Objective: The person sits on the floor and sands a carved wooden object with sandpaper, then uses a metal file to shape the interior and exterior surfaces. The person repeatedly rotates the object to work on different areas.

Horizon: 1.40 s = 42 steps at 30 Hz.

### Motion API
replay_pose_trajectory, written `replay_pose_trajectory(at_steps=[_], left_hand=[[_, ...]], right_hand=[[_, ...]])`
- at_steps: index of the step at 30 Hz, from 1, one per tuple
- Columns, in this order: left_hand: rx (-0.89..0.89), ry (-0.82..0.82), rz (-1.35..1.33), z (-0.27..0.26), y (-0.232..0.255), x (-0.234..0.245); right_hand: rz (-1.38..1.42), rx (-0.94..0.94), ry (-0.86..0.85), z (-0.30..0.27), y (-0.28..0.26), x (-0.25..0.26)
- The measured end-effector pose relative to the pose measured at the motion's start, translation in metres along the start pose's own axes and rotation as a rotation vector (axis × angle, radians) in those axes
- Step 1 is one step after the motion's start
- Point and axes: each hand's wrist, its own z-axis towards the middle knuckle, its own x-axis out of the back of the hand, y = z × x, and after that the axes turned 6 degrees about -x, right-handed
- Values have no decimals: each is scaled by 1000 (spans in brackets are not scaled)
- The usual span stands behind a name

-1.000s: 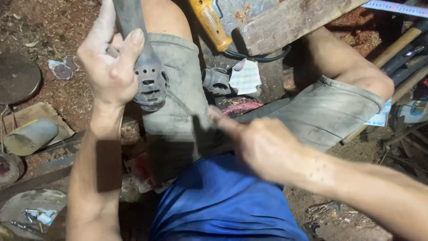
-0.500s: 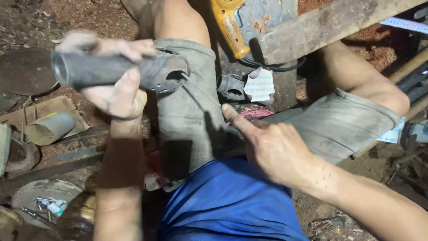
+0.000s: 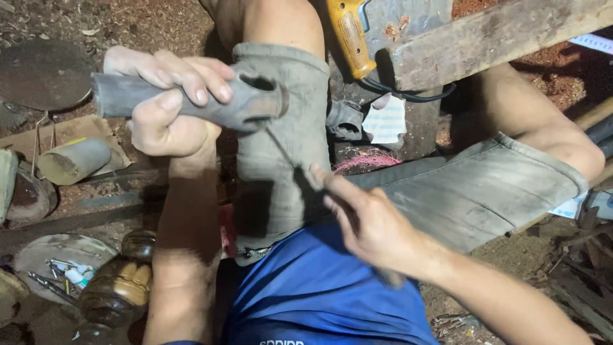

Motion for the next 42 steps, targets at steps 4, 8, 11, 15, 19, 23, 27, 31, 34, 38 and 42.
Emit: replay_pose_trajectory(at_steps=[4, 8, 11, 15, 19, 23, 27, 31, 34, 38, 42], left_hand=[[13, -67, 23, -2, 7, -1], [1, -99, 33, -3, 14, -13], [34, -144, 110, -11, 19, -14], [16, -26, 23, -32, 12, -18], [-45, 84, 44, -36, 14, -32], [-121, 66, 175, -34, 8, -25], [-202, 189, 72, -36, -2, -32], [-230, 268, 27, -37, -3, -36], [-238, 271, 58, -40, -1, -35], [-244, 283, 13, -39, -9, -32], [-210, 301, -81, -43, -12, -26]], right_hand=[[368, -99, -80, -7, 8, 16], [245, -545, -269, -9, -1, 24], [-1, -177, -64, -20, 9, 9], [159, -11, -4, -24, 3, -10], [294, -325, -146, -23, -19, -21], [275, -301, -142, -25, -16, -10], [9, -382, -157, -21, -33, -7], [226, 306, 169, -27, -36, -24], [161, -115, -24, -15, -42, -10], [50, -342, -67, -20, -10, -15], [173, -113, 5, -28, -15, -22]])
